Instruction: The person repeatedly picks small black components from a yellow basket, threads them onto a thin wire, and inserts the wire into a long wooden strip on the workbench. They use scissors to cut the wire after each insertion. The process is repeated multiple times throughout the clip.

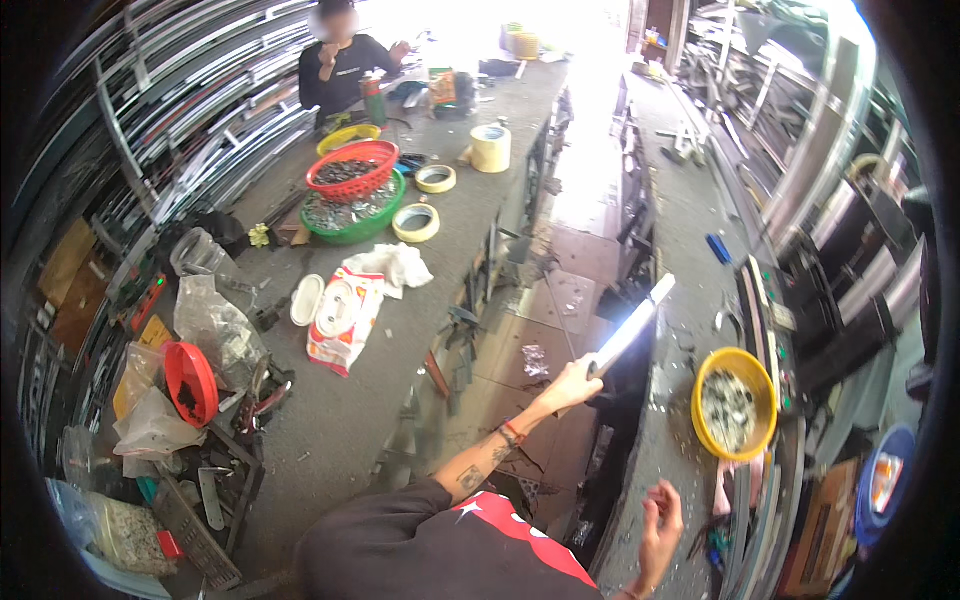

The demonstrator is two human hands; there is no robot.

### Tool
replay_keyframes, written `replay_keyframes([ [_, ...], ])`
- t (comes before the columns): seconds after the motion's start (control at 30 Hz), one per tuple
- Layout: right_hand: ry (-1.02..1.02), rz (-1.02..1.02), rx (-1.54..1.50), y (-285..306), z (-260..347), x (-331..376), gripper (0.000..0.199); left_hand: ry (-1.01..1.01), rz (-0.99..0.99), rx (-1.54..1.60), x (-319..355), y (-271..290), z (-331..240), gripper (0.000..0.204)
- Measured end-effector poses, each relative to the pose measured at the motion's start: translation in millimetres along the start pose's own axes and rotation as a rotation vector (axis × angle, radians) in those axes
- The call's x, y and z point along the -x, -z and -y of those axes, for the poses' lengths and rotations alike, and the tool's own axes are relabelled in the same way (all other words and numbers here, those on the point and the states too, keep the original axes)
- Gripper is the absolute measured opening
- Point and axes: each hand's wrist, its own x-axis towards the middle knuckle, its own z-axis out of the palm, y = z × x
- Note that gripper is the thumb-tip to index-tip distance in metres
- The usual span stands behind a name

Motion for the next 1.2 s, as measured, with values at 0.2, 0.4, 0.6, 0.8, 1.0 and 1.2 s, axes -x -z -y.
replay_keyframes([
  [0.2,0.282,0.404,-0.392,-162.9,59.1,-151.6,0.052,-0.174,-0.537,0.126,-39.6,120.7,-55.3,0.056],
  [0.4,0.488,0.919,-0.453,-250.0,151.6,-220.0,0.051,-0.320,-0.750,0.312,-44.0,197.9,-113.5,0.053],
  [0.6,0.455,1.145,-0.497,-300.5,212.7,-264.5,0.043,-0.394,-0.815,0.263,-50.3,263.3,-138.3,0.059],
  [0.8,0.379,1.288,-0.770,-349.2,292.7,-329.2,0.035,-0.282,-1.430,-0.560,-41.7,269.6,-116.3,0.042],
  [1.0,0.340,1.607,-0.963,-420.7,415.0,-396.3,0.024,0.141,-1.526,-0.709,45.2,212.4,-58.8,0.022],
  [1.2,0.000,2.007,-1.019,-535.3,489.3,-376.7,0.018,0.633,-1.717,-0.817,112.2,151.3,-25.9,0.018],
])
